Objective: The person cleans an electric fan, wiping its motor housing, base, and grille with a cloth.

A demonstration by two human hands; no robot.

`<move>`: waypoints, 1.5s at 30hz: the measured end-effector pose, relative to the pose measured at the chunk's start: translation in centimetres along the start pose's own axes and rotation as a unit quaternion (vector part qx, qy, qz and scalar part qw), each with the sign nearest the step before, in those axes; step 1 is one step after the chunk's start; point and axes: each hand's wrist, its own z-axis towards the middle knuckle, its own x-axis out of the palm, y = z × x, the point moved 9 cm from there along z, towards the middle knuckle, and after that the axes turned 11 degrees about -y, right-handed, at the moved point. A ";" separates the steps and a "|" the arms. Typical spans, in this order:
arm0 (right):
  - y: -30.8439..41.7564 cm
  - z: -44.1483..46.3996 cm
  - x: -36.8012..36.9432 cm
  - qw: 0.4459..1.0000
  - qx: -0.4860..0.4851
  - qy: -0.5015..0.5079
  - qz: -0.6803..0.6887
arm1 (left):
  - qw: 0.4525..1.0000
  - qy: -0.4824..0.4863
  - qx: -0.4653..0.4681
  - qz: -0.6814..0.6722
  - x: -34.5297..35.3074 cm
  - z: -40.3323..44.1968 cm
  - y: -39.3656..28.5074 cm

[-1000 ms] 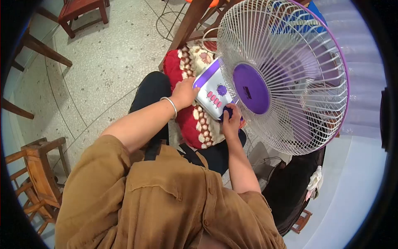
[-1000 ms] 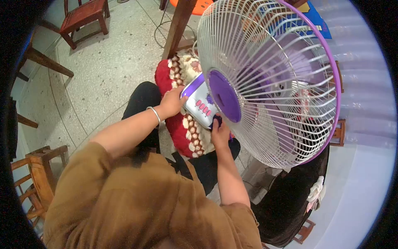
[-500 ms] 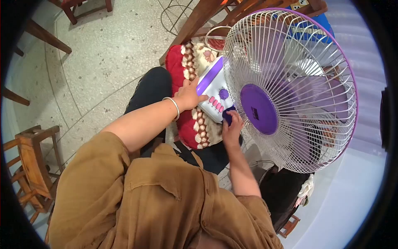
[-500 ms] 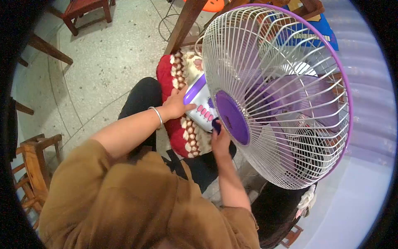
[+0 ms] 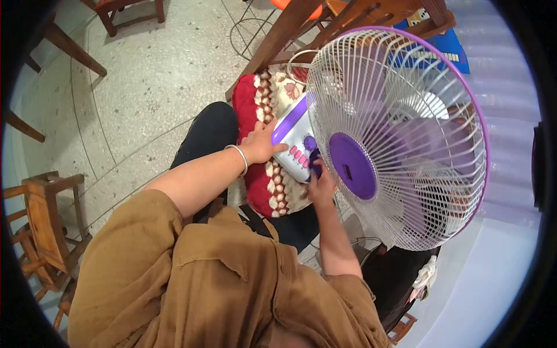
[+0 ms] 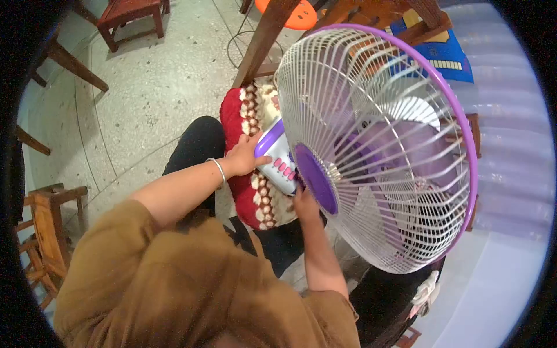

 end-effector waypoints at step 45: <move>8.8 -3.1 0.1 0.989 0.102 -0.105 -0.022 | 0.997 0.016 0.078 0.000 1.4 1.9 0.7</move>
